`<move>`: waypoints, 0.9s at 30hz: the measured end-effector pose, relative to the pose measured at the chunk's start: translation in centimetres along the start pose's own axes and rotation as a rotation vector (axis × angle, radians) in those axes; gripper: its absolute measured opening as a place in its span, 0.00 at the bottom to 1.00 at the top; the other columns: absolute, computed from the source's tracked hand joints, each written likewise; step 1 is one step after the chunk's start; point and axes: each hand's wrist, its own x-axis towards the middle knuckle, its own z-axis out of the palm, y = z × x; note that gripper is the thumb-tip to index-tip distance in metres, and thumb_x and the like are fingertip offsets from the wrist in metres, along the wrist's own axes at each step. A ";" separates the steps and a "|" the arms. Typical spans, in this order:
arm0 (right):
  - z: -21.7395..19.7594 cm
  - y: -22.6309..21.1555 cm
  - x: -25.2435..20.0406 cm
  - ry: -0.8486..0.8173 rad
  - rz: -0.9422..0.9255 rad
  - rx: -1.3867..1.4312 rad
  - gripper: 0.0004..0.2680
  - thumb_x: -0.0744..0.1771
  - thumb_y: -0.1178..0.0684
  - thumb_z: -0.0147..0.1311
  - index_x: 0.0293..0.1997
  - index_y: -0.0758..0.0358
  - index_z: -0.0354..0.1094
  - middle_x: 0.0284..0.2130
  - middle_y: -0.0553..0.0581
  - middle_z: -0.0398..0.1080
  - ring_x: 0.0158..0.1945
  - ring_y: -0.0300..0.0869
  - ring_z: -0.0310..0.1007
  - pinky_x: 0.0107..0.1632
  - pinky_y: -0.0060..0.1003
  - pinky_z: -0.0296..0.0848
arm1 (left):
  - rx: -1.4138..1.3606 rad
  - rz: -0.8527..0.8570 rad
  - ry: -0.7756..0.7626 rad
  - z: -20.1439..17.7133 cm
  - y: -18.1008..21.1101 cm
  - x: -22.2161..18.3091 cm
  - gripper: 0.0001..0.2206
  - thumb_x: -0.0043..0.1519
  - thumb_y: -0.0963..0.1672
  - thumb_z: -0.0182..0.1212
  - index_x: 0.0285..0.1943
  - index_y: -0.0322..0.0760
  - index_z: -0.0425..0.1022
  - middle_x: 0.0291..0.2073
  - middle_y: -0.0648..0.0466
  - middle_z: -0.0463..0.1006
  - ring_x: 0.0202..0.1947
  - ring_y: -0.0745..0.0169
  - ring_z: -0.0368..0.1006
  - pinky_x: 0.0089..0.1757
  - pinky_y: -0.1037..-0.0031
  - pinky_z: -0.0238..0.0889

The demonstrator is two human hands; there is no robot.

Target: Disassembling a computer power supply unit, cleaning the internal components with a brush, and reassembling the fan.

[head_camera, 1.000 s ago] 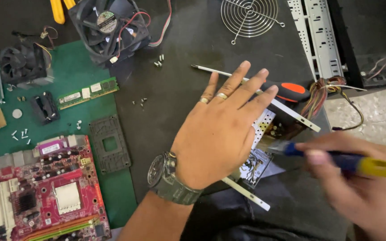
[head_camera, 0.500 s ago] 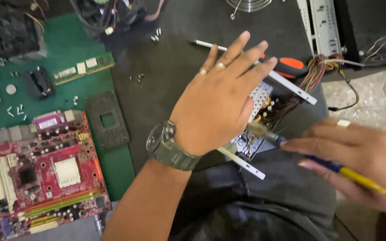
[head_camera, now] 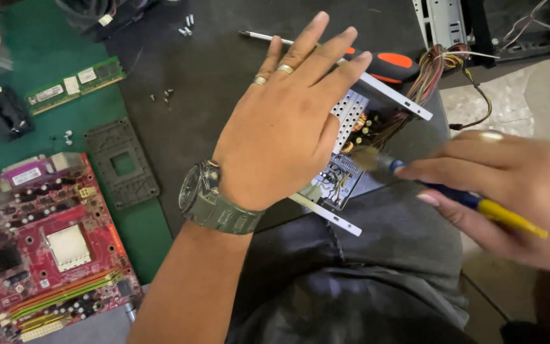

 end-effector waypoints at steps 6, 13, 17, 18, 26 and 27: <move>2.4 -2.0 -2.9 0.086 0.043 0.065 0.11 0.68 0.52 0.47 0.54 0.58 0.71 0.39 0.52 0.75 0.40 0.46 0.76 0.41 0.35 0.73 | 0.006 0.000 -0.001 0.1 0.1 0.0 0.24 0.64 0.39 0.51 0.72 0.40 0.66 0.72 0.52 0.63 0.76 0.47 0.47 0.70 0.44 0.47; 4.6 -3.6 -3.3 0.150 0.050 0.104 0.11 0.68 0.55 0.48 0.55 0.61 0.70 0.44 0.56 0.74 0.41 0.47 0.75 0.42 0.36 0.73 | -0.001 0.016 -0.005 -0.4 0.1 0.0 0.24 0.65 0.39 0.48 0.73 0.38 0.66 0.73 0.50 0.62 0.76 0.46 0.47 0.70 0.44 0.45; 5.1 -4.3 -2.5 0.362 0.182 0.130 0.09 0.68 0.57 0.48 0.48 0.69 0.73 0.40 0.62 0.76 0.37 0.46 0.76 0.44 0.35 0.73 | -0.013 0.006 -0.019 -0.3 0.1 -0.1 0.25 0.64 0.39 0.48 0.73 0.39 0.65 0.73 0.50 0.62 0.76 0.46 0.46 0.70 0.43 0.45; 5.3 -4.4 -2.4 0.338 0.169 0.149 0.09 0.68 0.56 0.50 0.48 0.68 0.73 0.40 0.62 0.77 0.37 0.46 0.78 0.43 0.34 0.73 | -0.004 0.010 -0.018 -0.3 0.0 -0.2 0.24 0.65 0.39 0.48 0.74 0.39 0.65 0.74 0.50 0.61 0.77 0.46 0.46 0.70 0.43 0.46; 5.1 -3.4 -3.7 0.367 0.373 0.246 0.10 0.68 0.55 0.49 0.48 0.66 0.75 0.43 0.59 0.80 0.40 0.41 0.82 0.47 0.32 0.75 | 0.010 -0.004 -0.021 -0.2 0.0 0.0 0.25 0.64 0.40 0.49 0.73 0.40 0.65 0.73 0.51 0.62 0.76 0.46 0.47 0.69 0.44 0.48; 4.7 -3.3 -3.9 0.368 0.430 0.282 0.10 0.68 0.56 0.47 0.49 0.67 0.75 0.45 0.60 0.79 0.42 0.42 0.82 0.50 0.32 0.74 | 0.017 0.000 -0.012 -0.1 0.0 0.0 0.24 0.65 0.40 0.49 0.73 0.40 0.65 0.73 0.51 0.63 0.77 0.46 0.48 0.70 0.45 0.48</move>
